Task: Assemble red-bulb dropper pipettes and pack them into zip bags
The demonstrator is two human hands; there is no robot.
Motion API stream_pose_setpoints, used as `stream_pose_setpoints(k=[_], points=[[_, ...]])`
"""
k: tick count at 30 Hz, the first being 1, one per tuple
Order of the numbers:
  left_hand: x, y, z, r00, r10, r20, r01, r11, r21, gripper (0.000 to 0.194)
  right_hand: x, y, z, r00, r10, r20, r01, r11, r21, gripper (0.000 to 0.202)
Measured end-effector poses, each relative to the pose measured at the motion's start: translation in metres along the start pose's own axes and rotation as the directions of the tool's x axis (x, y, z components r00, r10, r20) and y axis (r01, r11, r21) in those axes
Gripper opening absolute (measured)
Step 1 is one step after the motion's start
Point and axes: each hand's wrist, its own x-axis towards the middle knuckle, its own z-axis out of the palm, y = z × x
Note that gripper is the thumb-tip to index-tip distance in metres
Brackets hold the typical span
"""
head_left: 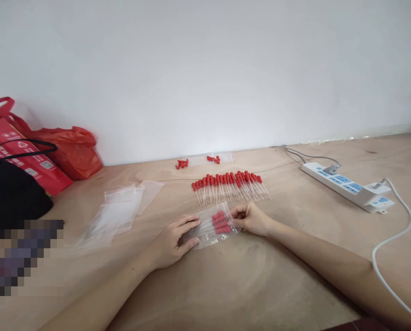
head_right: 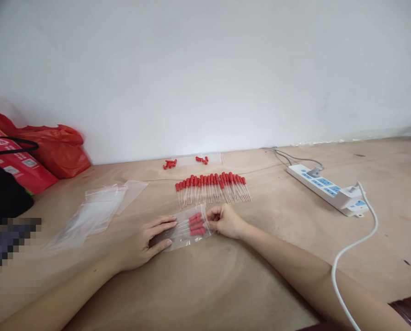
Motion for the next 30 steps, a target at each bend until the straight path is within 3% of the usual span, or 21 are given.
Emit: stream_pose_setpoints(k=[3,8,10,12,16,18,23,30], points=[[0.0,0.0,0.0,1.0,0.005,-0.004,-0.005,1.0,0.002,0.036,0.001,0.003,0.003,0.996,-0.061,-0.07,0.06,0.998,-0.026,0.023],[0.0,0.0,0.0,1.0,0.009,-0.006,-0.009,1.0,0.004,0.036,0.001,-0.001,-0.007,0.998,-0.04,0.043,0.047,0.983,-0.178,0.021],[0.0,0.0,0.0,1.0,0.003,-0.005,-0.003,1.0,0.006,0.037,0.007,-0.006,-0.021,0.993,-0.103,-0.056,0.079,0.938,-0.337,0.018],[0.0,-0.001,0.0,1.0,0.003,-0.004,-0.003,1.0,0.005,0.037,0.019,-0.012,-0.04,0.946,-0.243,-0.216,0.09,0.835,-0.543,0.014],[0.0,0.0,-0.001,1.0,0.007,-0.013,-0.007,1.0,-0.006,0.037,0.05,-0.023,-0.077,0.768,-0.345,-0.54,-0.24,0.627,-0.741,0.02],[-0.001,0.001,-0.001,1.0,0.003,-0.014,-0.003,1.0,-0.011,0.037,0.064,-0.025,-0.088,0.72,-0.322,-0.615,-0.355,0.591,-0.725,0.026],[-0.001,0.002,-0.002,1.0,-0.024,0.007,0.024,1.0,-0.009,0.038,0.079,-0.021,-0.093,0.706,-0.145,-0.693,-0.407,0.717,-0.565,0.021],[-0.001,0.002,-0.002,1.0,-0.021,0.013,0.021,1.0,-0.011,0.037,0.075,-0.028,-0.102,0.717,-0.156,-0.679,-0.26,0.844,-0.468,0.021]])
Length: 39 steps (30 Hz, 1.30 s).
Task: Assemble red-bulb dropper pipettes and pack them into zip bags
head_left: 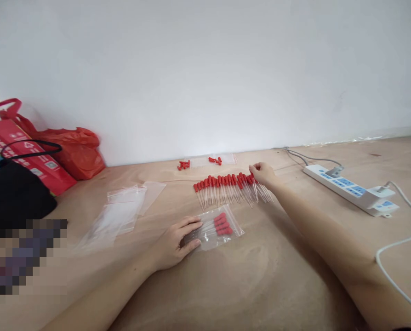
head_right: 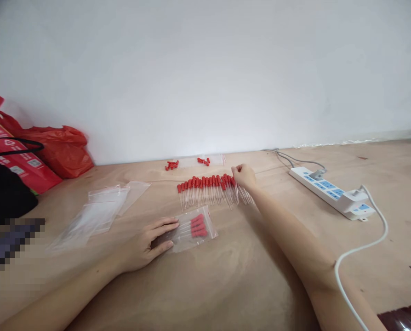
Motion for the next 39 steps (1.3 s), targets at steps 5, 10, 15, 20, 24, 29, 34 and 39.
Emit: stream_pose_setpoints(k=[5,10,15,20,24,29,34,39], points=[[0.0,0.0,0.0,1.0,0.014,-0.006,-0.014,1.0,0.004,0.037,-0.021,0.0,-0.014,1.0,0.0,-0.005,0.002,0.874,0.487,0.022],[0.0,-0.001,0.0,1.0,0.005,-0.004,-0.005,1.0,0.014,0.038,-0.069,0.007,-0.007,0.995,0.03,0.094,-0.091,0.646,0.758,0.027],[0.0,-0.003,0.001,1.0,0.009,-0.009,-0.009,1.0,0.006,0.037,-0.094,0.006,0.007,0.98,0.107,0.168,-0.199,0.572,0.796,0.027],[0.0,-0.004,0.002,1.0,0.009,-0.009,-0.009,1.0,0.004,0.037,-0.102,0.002,0.016,0.965,0.121,0.235,-0.263,0.515,0.816,0.027],[0.0,-0.005,0.003,1.0,0.003,-0.018,-0.003,1.0,-0.002,0.038,-0.111,-0.003,0.023,0.945,0.118,0.306,-0.326,0.437,0.838,0.025],[-0.001,-0.002,0.001,1.0,-0.012,-0.009,0.012,1.0,-0.003,0.039,-0.118,-0.01,0.029,0.919,0.07,0.389,-0.375,0.468,0.8,0.024],[0.0,0.002,-0.002,1.0,-0.012,0.006,0.012,1.0,-0.01,0.038,-0.118,-0.013,0.029,0.897,0.096,0.432,-0.424,0.467,0.776,0.02],[0.001,0.002,-0.002,1.0,-0.017,0.01,0.017,1.0,-0.001,0.04,-0.122,-0.017,0.029,0.88,0.073,0.469,-0.452,0.433,0.78,0.019]])
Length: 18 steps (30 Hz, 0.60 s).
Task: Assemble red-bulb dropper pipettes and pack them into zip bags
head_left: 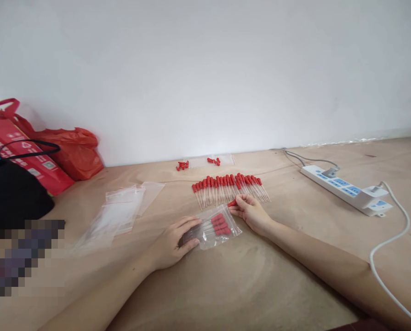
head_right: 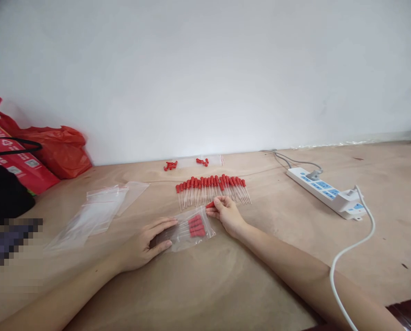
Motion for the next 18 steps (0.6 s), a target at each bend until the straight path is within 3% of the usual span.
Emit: stream_pose_setpoints(k=[4,10,18], points=[[0.0,0.0,0.0,1.0,-0.003,-0.013,0.003,1.0,-0.009,0.041,-0.002,0.002,0.004,0.995,0.013,0.097,-0.006,0.998,-0.067,0.025],[0.0,-0.001,0.001,1.0,0.003,-0.019,-0.003,1.0,-0.005,0.043,0.001,0.002,0.009,0.983,0.058,0.171,0.018,0.912,-0.41,0.027],[-0.001,-0.002,0.001,1.0,-0.012,0.006,0.012,1.0,0.022,0.043,0.003,0.004,0.012,0.973,0.074,0.217,0.045,0.867,-0.497,0.019]])
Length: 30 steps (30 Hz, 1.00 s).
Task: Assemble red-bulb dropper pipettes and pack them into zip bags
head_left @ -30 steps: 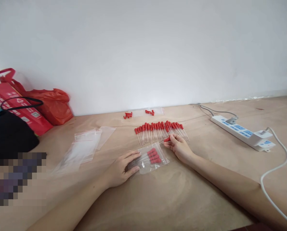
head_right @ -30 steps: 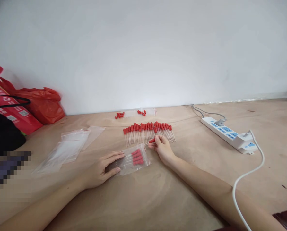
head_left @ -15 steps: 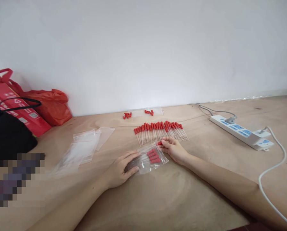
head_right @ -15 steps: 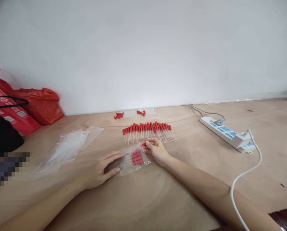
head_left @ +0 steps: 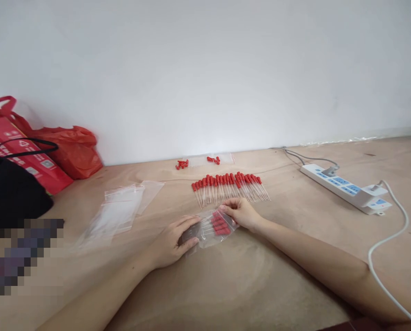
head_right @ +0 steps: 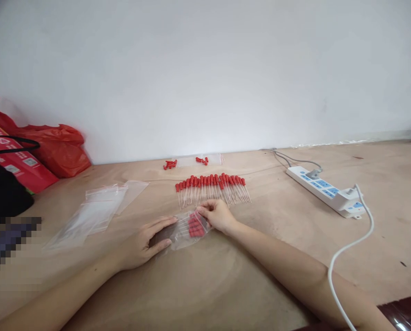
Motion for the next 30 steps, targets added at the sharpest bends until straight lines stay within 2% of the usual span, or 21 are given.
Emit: stream_pose_setpoints(k=[4,10,14,21,28,30], points=[[0.0,-0.001,0.001,1.0,-0.001,-0.001,0.001,1.0,0.007,0.043,-0.001,-0.001,0.0,0.999,0.045,-0.005,-0.045,0.999,0.007,0.013],[0.001,0.0,-0.001,1.0,0.021,0.0,-0.021,1.0,0.008,0.043,-0.001,0.006,-0.002,0.998,-0.064,0.0,0.064,0.998,0.007,0.02],[0.002,0.002,-0.002,1.0,0.008,0.016,-0.008,1.0,0.011,0.043,0.003,0.008,-0.003,0.988,-0.154,-0.005,0.154,0.986,-0.061,0.016],[0.002,0.003,-0.003,1.0,0.003,0.012,-0.003,1.0,0.005,0.043,0.005,0.008,-0.002,0.963,-0.251,-0.095,0.216,0.934,-0.284,0.012],[0.002,0.004,-0.003,1.0,0.005,0.004,-0.005,1.0,0.013,0.042,0.01,0.014,-0.007,0.954,-0.3,-0.013,0.287,0.925,-0.251,0.012],[0.002,0.004,-0.003,1.0,0.011,0.005,-0.011,1.0,0.015,0.042,0.011,0.012,-0.008,0.972,-0.236,0.019,0.234,0.945,-0.229,0.011]])
